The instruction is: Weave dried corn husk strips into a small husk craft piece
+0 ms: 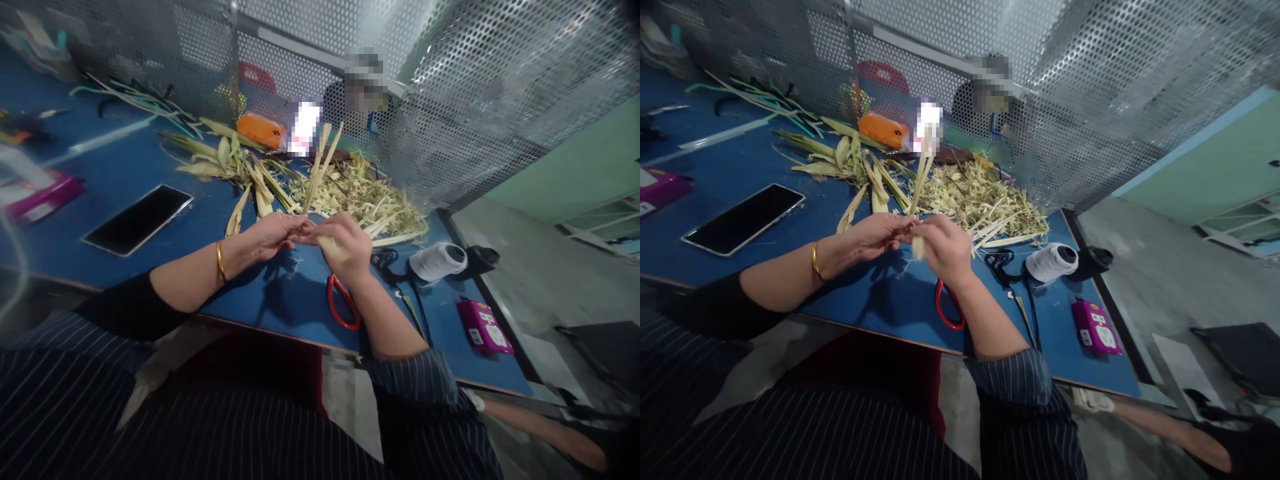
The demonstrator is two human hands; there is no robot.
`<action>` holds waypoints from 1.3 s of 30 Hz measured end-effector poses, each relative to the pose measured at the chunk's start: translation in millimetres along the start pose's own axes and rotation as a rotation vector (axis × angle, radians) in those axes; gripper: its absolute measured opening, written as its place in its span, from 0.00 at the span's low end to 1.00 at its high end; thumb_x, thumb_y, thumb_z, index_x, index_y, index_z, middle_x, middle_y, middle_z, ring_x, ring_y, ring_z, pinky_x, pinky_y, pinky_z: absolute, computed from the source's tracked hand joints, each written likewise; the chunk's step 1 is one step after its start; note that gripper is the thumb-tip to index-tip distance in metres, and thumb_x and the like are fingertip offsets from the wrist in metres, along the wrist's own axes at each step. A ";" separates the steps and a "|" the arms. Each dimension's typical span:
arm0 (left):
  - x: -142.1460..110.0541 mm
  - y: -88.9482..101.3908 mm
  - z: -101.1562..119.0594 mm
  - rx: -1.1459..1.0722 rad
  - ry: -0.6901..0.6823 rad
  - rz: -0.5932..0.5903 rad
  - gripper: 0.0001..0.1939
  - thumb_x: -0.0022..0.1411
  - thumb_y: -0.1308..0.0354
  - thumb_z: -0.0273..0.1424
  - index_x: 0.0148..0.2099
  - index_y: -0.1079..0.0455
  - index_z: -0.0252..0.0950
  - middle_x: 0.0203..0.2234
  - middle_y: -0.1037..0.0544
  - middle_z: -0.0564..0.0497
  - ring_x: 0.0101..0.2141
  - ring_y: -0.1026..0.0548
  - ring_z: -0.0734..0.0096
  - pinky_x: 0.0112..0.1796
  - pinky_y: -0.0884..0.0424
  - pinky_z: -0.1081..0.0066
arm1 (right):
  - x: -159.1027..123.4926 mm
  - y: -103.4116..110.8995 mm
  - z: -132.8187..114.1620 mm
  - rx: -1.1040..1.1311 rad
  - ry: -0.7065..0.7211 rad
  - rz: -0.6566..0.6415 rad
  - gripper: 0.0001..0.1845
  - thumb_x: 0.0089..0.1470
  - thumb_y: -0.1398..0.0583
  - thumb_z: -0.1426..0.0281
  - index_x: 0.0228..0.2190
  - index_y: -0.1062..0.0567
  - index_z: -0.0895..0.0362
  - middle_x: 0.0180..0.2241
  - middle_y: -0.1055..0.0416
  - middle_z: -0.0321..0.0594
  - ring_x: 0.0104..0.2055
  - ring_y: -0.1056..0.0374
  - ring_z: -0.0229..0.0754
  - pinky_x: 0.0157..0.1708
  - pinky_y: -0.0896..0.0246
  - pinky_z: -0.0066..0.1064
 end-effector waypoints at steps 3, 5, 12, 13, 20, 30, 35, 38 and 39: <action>-0.4 2.9 4.3 -0.079 0.010 0.045 0.12 0.68 0.47 0.29 0.36 0.25 0.29 0.30 0.19 0.44 0.24 0.26 0.82 0.15 0.45 0.86 | -4.0 -6.4 -12.6 -0.281 0.378 -0.262 0.11 0.62 0.46 0.72 0.32 0.25 0.53 0.32 0.25 0.39 0.34 0.32 0.38 0.33 0.41 0.33; -1.2 3.8 5.7 -0.129 0.035 0.053 0.12 0.69 0.47 0.29 0.37 0.25 0.29 0.31 0.19 0.45 0.27 0.24 0.80 0.17 0.43 0.86 | -4.8 -8.6 -17.3 -0.367 0.514 -0.348 0.12 0.62 0.47 0.74 0.32 0.25 0.55 0.29 0.27 0.39 0.32 0.34 0.39 0.32 0.43 0.34; -2.1 1.6 6.0 -0.066 -0.108 0.114 0.10 0.68 0.46 0.28 0.35 0.26 0.30 0.22 0.24 0.51 0.21 0.29 0.82 0.19 0.39 0.81 | 4.2 1.2 -11.4 0.022 0.147 -0.137 0.11 0.60 0.45 0.73 0.42 0.25 0.55 0.39 0.24 0.42 0.40 0.29 0.40 0.40 0.37 0.33; -3.0 -1.0 4.8 -0.020 -0.118 0.096 0.10 0.67 0.46 0.29 0.36 0.26 0.30 0.22 0.25 0.51 0.20 0.29 0.81 0.18 0.40 0.81 | 5.3 3.1 -6.3 0.106 -0.019 -0.036 0.08 0.60 0.43 0.71 0.40 0.25 0.55 0.36 0.24 0.41 0.38 0.29 0.39 0.39 0.36 0.32; -13.6 -20.2 -8.0 0.231 -0.069 -0.053 0.11 0.67 0.45 0.29 0.36 0.26 0.29 0.23 0.23 0.48 0.20 0.28 0.79 0.17 0.38 0.79 | 0.5 -5.2 20.5 0.434 -0.672 0.149 0.12 0.49 0.34 0.61 0.26 0.29 0.56 0.22 0.34 0.30 0.25 0.37 0.34 0.28 0.41 0.27; -9.8 -16.2 -7.2 0.131 -0.082 -0.056 0.09 0.64 0.40 0.31 0.36 0.24 0.29 0.30 0.19 0.43 0.22 0.26 0.79 0.17 0.38 0.81 | -1.6 -5.6 15.4 0.456 -0.623 0.202 0.07 0.51 0.38 0.66 0.27 0.28 0.55 0.25 0.33 0.31 0.27 0.36 0.34 0.32 0.39 0.28; -7.2 -11.9 0.9 -0.040 -0.039 -0.009 0.10 0.66 0.44 0.28 0.36 0.23 0.28 0.32 0.19 0.42 0.21 0.27 0.81 0.15 0.41 0.83 | -4.7 -9.0 12.8 0.432 -0.684 0.256 0.08 0.48 0.36 0.64 0.25 0.25 0.56 0.24 0.32 0.32 0.26 0.38 0.33 0.29 0.41 0.27; -4.8 -9.2 2.3 -0.127 -0.042 0.022 0.09 0.66 0.45 0.26 0.38 0.24 0.28 0.28 0.20 0.46 0.19 0.29 0.83 0.13 0.44 0.83 | -8.3 -17.7 15.7 0.720 -0.876 0.245 0.09 0.45 0.35 0.64 0.23 0.27 0.57 0.20 0.36 0.29 0.23 0.41 0.32 0.26 0.42 0.26; -4.3 -9.0 2.2 -0.155 -0.047 0.023 0.09 0.66 0.45 0.26 0.39 0.24 0.28 0.28 0.20 0.47 0.19 0.29 0.84 0.13 0.44 0.84 | -9.4 -20.8 17.3 0.833 -0.958 0.235 0.10 0.43 0.34 0.65 0.22 0.28 0.57 0.19 0.37 0.29 0.22 0.41 0.31 0.24 0.43 0.25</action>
Point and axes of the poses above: each hand's wrist, its own x-axis towards the middle knuckle, its own y-axis out of the back of the hand, z = x × y, the point moved 2 cm from there along x, towards the middle knuckle
